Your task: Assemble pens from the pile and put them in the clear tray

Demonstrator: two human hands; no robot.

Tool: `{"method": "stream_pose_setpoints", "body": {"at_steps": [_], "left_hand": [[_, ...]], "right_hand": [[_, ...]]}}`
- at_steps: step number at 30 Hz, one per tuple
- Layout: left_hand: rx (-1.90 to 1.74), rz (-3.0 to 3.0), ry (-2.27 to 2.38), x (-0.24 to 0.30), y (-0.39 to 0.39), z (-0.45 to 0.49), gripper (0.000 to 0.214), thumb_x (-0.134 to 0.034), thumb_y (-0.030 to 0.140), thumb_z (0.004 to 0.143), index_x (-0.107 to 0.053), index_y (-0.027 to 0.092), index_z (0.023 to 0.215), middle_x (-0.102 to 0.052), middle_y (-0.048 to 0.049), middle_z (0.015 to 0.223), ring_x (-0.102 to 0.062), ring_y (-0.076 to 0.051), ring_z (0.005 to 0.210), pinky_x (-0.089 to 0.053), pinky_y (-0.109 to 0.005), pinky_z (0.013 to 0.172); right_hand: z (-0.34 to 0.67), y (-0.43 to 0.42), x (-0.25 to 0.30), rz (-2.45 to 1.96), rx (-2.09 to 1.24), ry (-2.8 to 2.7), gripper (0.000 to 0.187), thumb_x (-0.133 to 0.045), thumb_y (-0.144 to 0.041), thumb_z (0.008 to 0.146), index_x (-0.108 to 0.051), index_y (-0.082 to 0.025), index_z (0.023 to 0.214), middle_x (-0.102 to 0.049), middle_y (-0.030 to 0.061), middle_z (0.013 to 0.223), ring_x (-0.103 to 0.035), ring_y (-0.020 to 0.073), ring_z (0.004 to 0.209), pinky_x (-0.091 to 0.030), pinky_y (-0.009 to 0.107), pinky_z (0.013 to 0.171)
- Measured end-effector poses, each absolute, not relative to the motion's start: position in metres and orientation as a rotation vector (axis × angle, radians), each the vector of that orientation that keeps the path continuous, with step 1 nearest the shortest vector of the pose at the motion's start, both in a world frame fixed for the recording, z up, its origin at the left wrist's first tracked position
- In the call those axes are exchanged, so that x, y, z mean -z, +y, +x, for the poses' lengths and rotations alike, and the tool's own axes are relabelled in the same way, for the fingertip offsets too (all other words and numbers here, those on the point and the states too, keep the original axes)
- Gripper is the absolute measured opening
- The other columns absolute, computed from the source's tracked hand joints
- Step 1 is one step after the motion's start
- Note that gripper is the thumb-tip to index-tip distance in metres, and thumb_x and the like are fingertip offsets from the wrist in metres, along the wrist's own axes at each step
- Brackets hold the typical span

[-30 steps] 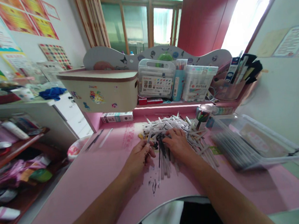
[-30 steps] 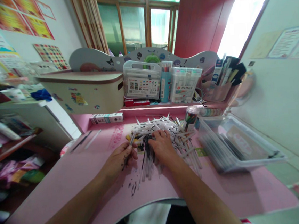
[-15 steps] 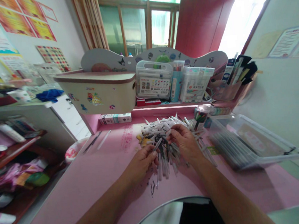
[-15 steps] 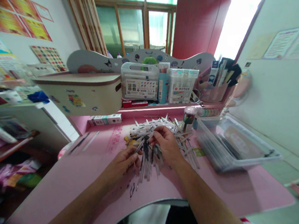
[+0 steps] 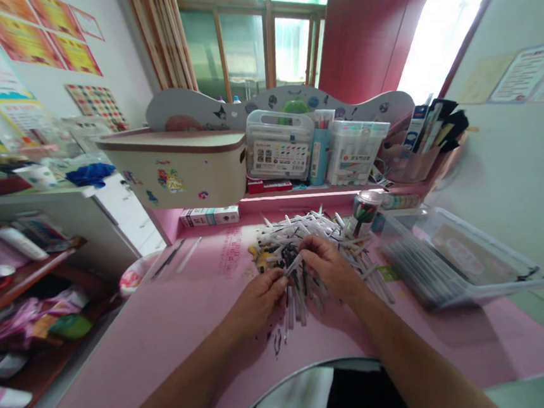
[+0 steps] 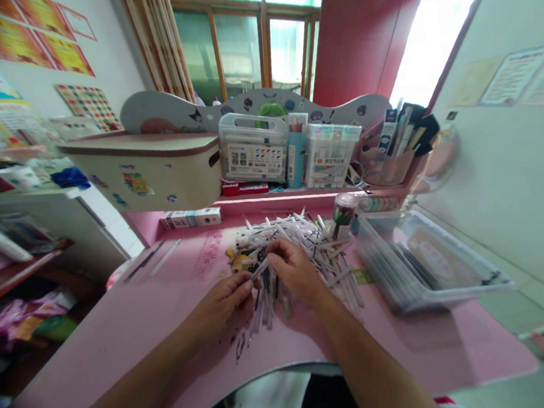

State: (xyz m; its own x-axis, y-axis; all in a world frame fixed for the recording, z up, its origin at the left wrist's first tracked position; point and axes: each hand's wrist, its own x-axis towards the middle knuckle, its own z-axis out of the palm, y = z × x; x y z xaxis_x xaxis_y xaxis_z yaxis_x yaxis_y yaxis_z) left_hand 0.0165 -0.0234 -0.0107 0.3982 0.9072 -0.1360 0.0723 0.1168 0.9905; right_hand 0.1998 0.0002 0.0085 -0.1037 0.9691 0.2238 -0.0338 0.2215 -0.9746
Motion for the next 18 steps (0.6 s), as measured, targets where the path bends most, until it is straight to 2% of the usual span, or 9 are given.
{"method": "stream_pose_setpoints", "body": {"at_steps": [6,14,18], "left_hand": [[-0.862,1.665,1.052,-0.002,-0.026,0.017,0.023,-0.051,0.037,0.093,-0.066,0.022,0.083,-0.068,-0.0053,0.084,-0.061,-0.022,0.081,-0.047,-0.031,0.076],[-0.875,1.799,1.189,-0.011,-0.030,0.024,0.023,-0.045,0.031,0.095,-0.064,0.023,0.082,-0.069,-0.0044,0.082,-0.062,-0.023,0.082,-0.042,-0.032,0.077],[-0.861,1.835,1.267,-0.014,-0.033,0.026,0.021,-0.045,0.030,0.095,-0.061,0.024,0.082,-0.066,-0.0031,0.075,-0.060,-0.023,0.073,-0.039,-0.032,0.072]], "right_hand": [[0.203,-0.003,-0.008,-0.997,-1.093,-1.496,0.011,-0.059,-0.029,0.086,-0.067,-0.023,0.087,-0.050,-0.0035,0.061,-0.048,0.0152,0.061,-0.037,0.026,0.055],[0.198,-0.007,-0.010,-1.034,-0.970,-1.581,0.012,-0.053,-0.031,0.091,-0.063,-0.023,0.088,-0.047,-0.0052,0.060,-0.043,0.0137,0.057,-0.034,0.026,0.055],[0.194,-0.008,-0.012,-1.008,-1.059,-1.572,0.015,-0.051,-0.035,0.091,-0.059,-0.023,0.086,-0.044,-0.0062,0.057,-0.040,0.0129,0.052,-0.032,0.026,0.051]]}}
